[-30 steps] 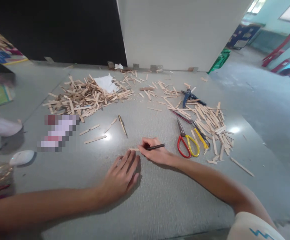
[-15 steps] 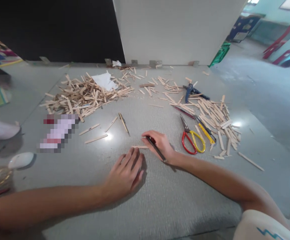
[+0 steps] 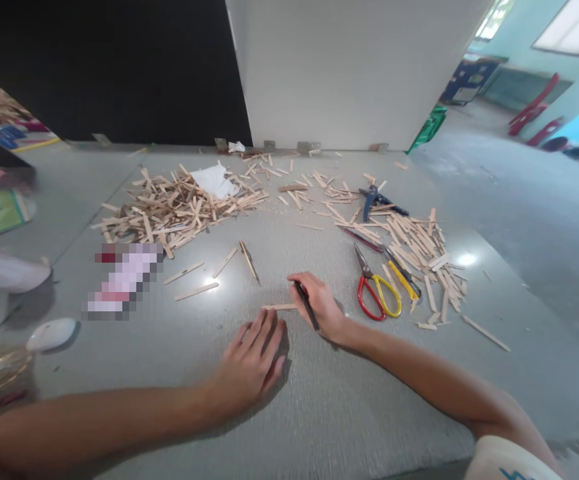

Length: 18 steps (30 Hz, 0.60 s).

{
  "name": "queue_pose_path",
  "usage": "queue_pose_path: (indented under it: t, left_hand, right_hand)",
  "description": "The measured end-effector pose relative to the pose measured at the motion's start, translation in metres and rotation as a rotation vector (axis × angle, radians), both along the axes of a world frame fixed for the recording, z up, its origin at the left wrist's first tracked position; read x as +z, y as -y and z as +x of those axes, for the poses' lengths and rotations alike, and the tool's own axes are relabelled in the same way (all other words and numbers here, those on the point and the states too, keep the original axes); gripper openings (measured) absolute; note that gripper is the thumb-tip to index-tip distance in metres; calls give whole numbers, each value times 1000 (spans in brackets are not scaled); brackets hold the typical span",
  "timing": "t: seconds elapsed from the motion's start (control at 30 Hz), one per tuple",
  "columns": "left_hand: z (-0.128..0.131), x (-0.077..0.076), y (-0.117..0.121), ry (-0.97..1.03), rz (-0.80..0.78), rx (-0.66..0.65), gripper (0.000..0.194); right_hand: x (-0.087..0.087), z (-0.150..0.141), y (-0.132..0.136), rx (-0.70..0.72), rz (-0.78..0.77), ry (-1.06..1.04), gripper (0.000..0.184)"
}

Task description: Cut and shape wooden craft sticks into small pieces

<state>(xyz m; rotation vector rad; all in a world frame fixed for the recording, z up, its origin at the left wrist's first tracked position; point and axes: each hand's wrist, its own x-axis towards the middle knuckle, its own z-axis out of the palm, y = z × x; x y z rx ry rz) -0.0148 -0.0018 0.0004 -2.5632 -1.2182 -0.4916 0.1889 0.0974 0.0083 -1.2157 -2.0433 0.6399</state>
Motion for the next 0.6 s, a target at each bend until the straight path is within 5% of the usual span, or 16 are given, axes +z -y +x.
queue_pose_path:
  t: [0.37,0.53,0.6]
  left_hand:
    - [6,-9,-2,-11,122,11,44]
    - [12,23,7,11,190,82,36]
    - [9,35,27,83,194,-10,35]
  right_hand:
    - [-11,0,-6,-125,48,162,53]
    - [-3,-4,-9,-108,27,226,57]
    - [11,-2,-1,-69,12,241,57]
